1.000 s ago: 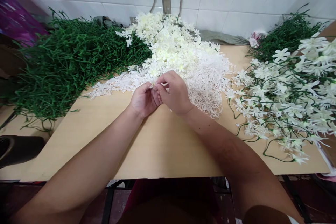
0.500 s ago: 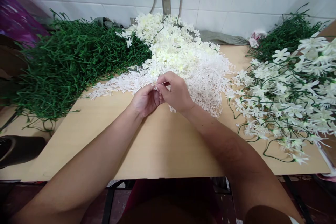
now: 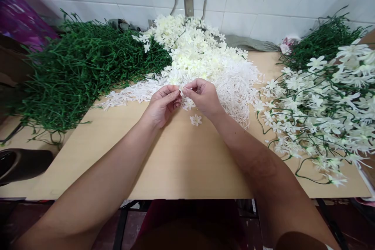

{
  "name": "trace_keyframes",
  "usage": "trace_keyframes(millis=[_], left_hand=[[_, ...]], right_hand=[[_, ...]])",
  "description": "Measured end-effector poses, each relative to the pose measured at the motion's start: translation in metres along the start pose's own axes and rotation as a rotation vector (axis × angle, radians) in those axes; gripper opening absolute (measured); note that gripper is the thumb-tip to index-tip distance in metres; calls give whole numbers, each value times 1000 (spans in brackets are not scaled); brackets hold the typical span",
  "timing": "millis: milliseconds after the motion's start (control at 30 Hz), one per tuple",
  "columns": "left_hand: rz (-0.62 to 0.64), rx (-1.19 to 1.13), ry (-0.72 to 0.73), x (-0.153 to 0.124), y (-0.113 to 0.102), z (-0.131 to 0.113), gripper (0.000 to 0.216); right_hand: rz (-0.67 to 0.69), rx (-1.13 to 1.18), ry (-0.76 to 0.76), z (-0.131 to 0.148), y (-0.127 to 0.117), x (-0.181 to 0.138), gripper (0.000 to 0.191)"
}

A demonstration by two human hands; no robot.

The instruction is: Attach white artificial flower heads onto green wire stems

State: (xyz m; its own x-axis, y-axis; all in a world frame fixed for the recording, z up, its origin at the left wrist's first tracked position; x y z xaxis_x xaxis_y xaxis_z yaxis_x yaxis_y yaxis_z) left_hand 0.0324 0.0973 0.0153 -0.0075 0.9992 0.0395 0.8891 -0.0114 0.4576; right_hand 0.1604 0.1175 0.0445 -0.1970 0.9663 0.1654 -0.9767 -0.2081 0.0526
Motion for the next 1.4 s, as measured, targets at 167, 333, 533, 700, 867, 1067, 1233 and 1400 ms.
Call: trace_keyframes(millis=[167, 333, 533, 700, 867, 1067, 1233, 1400], left_hand=[[25, 45, 49, -1, 0, -3, 22], [10, 96, 32, -4, 2, -7, 17], [3, 143, 24, -7, 3, -10, 15], [-3, 117, 24, -7, 2, -9, 13], [12, 53, 2, -5, 1, -2, 16], [-12, 26, 4, -2, -3, 2, 16], [-29, 30, 3, -2, -2, 1, 15], [-32, 28, -2, -1, -3, 0, 17]], right_hand=[[13, -60, -27, 2, 4, 0, 42], [14, -65, -44, 0, 3, 1, 44], [31, -50, -73, 3, 6, -2, 37], [-29, -127, -148, 6, 4, -7, 25], [-103, -222, -222, 11, 2, -11, 17], [-120, -258, -275, 11, 4, -13, 22], [-121, -241, -257, 6, 4, -11, 24], [-121, -192, -228, 3, 4, -11, 30]])
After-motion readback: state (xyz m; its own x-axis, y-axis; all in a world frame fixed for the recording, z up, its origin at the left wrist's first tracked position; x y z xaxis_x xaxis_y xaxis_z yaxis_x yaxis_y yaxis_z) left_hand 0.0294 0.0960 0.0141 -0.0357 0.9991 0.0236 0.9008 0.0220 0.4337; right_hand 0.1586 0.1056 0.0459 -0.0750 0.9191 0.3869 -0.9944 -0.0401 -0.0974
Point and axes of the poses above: each hand's wrist, its own x-axis towards the middle knuckle, its own y-axis out of the palm, z = x × y, the point moved 8 cm from there along x, towards the middle knuckle, and after that the axes turned 6 degrees about y, right-handed, at the moved point
